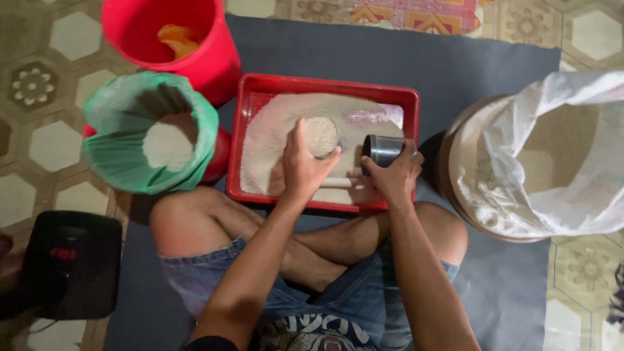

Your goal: The person scoops flour from a tray into a measuring cup by hand and using a small cylinder, then pours the flour from the cup into a green-lined basket.

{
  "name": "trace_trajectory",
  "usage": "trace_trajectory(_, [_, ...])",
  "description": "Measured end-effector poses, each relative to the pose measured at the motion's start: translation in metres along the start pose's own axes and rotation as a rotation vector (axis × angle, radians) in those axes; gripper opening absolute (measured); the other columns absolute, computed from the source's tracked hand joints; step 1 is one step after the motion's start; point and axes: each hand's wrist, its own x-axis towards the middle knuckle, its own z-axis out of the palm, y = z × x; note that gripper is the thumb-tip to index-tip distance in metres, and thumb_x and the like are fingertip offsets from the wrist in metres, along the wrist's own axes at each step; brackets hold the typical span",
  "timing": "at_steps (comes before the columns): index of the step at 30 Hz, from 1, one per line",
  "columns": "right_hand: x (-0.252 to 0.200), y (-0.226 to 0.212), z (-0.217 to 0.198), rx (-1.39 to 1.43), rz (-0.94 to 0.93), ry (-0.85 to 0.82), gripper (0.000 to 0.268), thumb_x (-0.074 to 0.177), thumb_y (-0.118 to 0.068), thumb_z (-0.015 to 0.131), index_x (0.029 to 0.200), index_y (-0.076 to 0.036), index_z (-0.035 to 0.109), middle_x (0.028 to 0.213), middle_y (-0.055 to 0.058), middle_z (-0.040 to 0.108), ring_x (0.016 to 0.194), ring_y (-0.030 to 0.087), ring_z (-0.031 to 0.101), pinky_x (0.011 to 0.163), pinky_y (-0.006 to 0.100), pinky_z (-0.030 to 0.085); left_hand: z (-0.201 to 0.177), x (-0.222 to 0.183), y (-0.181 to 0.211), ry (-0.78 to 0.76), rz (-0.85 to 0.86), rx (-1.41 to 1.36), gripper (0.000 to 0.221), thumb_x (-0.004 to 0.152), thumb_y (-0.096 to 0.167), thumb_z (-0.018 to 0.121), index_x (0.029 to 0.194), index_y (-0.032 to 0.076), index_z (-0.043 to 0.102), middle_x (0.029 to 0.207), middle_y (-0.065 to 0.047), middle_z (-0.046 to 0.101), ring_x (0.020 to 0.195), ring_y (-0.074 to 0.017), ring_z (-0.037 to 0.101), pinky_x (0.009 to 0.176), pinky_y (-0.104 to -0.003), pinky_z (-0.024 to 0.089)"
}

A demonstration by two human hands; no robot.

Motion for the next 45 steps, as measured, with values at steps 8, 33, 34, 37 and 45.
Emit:
trace_trajectory(8, [-0.009, -0.013, -0.015, 0.011, 0.059, -0.086, 0.102, 0.067, -0.057, 0.089, 0.145, -0.025, 0.032, 0.141, 0.02, 0.037, 0.131, 0.049, 0.045, 0.101, 0.064, 0.047, -0.128, 0.035, 0.018, 0.263, -0.163, -0.161, 0.093, 0.068, 0.026, 0.093, 0.15, 0.015, 0.051, 0.14, -0.024, 0.06, 0.13, -0.0399, 0.059, 0.11, -0.047, 0.048])
trace_trajectory(33, [-0.007, -0.007, -0.013, -0.005, 0.057, -0.093, 0.106, 0.065, -0.06, 0.088, 0.146, -0.021, 0.031, 0.138, 0.024, 0.038, 0.128, 0.051, 0.047, 0.101, 0.065, 0.045, -0.239, 0.078, -0.058, 0.334, -0.607, -0.938, 0.084, 0.087, 0.039, 0.089, 0.148, 0.004, 0.042, 0.131, -0.022, 0.053, 0.119, -0.032, 0.064, 0.099, -0.057, 0.059])
trace_trajectory(34, [-0.008, -0.008, -0.014, -0.006, 0.052, -0.089, 0.105, 0.065, -0.059, 0.088, 0.145, -0.021, 0.031, 0.138, 0.024, 0.039, 0.128, 0.051, 0.048, 0.101, 0.064, 0.046, -0.24, 0.079, -0.055, 0.337, -0.618, -0.978, 0.074, 0.086, 0.039, 0.087, 0.139, 0.005, 0.05, 0.124, -0.02, 0.057, 0.112, -0.0303, 0.066, 0.094, -0.054, 0.061])
trace_trajectory(37, [-0.009, -0.009, -0.014, -0.004, 0.054, -0.082, 0.105, 0.065, -0.059, 0.088, 0.145, -0.022, 0.031, 0.138, 0.024, 0.039, 0.128, 0.051, 0.048, 0.101, 0.064, 0.046, -0.243, 0.082, -0.056, 0.333, -0.646, -1.054, 0.06, 0.083, 0.039, 0.086, 0.125, 0.005, 0.06, 0.112, -0.016, 0.064, 0.1, -0.0279, 0.069, 0.087, -0.051, 0.064])
trace_trajectory(45, [-0.01, -0.009, -0.014, -0.005, 0.056, -0.079, 0.106, 0.066, -0.059, 0.087, 0.147, -0.021, 0.03, 0.138, 0.025, 0.039, 0.128, 0.05, 0.047, 0.101, 0.065, 0.045, -0.255, 0.086, -0.027, 0.299, -0.699, -1.15, 0.04, 0.08, 0.039, 0.081, 0.106, 0.01, 0.07, 0.101, -0.01, 0.071, 0.092, -0.0253, 0.074, 0.084, -0.05, 0.067])
